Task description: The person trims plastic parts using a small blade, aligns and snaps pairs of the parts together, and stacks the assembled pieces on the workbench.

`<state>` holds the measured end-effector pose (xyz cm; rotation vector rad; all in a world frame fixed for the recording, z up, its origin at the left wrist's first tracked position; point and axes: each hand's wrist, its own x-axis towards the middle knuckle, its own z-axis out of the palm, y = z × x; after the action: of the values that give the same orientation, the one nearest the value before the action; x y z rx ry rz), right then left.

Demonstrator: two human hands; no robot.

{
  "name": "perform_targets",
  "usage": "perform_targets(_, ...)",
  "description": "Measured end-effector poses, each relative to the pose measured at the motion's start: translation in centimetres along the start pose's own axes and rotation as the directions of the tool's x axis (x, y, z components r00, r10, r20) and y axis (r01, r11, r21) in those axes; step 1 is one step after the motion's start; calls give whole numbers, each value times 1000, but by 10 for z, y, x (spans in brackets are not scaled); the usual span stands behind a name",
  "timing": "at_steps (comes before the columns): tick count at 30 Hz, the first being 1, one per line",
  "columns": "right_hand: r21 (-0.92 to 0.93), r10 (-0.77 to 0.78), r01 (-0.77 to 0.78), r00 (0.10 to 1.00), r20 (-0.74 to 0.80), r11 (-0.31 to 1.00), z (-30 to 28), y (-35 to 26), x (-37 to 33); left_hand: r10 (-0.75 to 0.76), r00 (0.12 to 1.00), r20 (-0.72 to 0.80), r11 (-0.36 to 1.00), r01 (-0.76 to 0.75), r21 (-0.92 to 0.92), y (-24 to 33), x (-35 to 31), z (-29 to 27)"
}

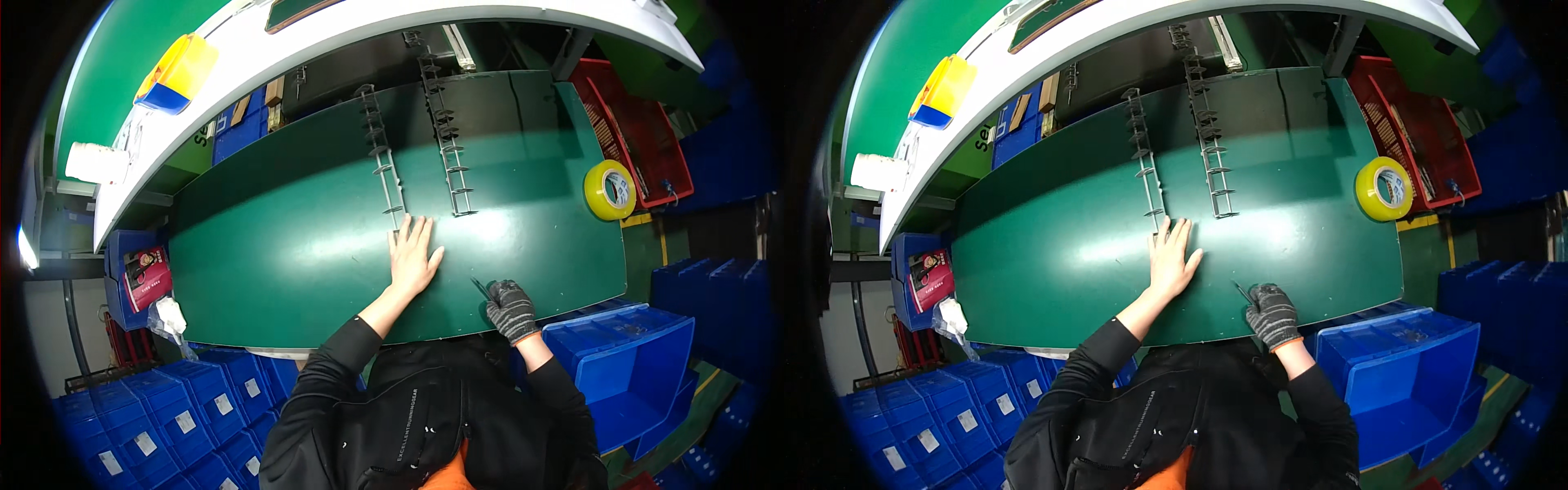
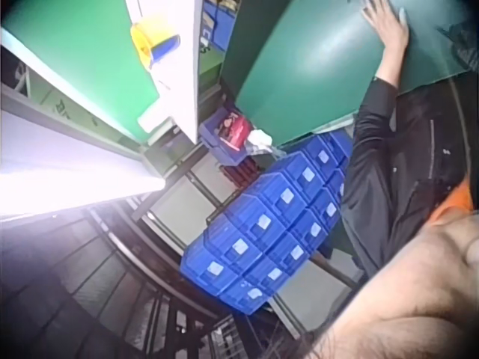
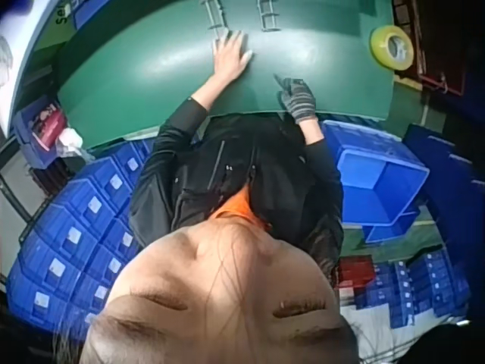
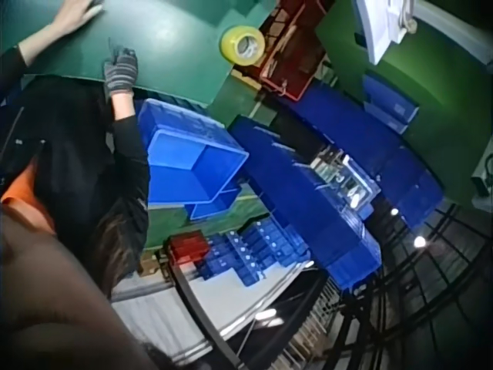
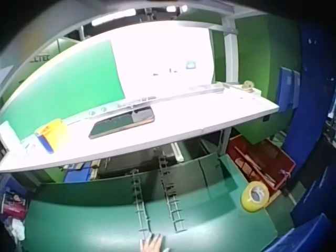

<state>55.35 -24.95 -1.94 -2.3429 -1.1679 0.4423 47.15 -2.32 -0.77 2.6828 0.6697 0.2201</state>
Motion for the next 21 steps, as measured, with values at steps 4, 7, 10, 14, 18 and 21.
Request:
perform_targets(4,578,321,-278,947,29,768,6,21,-15,18,995,-96,999,-22,-42,23,42,13)
perform_targets(7,908,441,-297,886,147,295,3,5,-25,81,994,-71,996,-79,35,30,61,19)
perform_targets(10,933,471,-310,860,195,181,2,-4,-31,76,996,-35,994,-73,77,27,62,22)
perform_targets(14,932,464,-324,859,217,163,7,-5,-30,76,996,-49,997,-74,28,7,19,16)
perform_targets(18,904,414,-386,864,286,182,8,-14,-14,9,999,-35,1000,-10,-28,-20,-60,-1)
perform_targets(21,893,367,-414,869,331,176,6,-27,2,-37,999,-4,999,37,-11,-29,-111,-12)
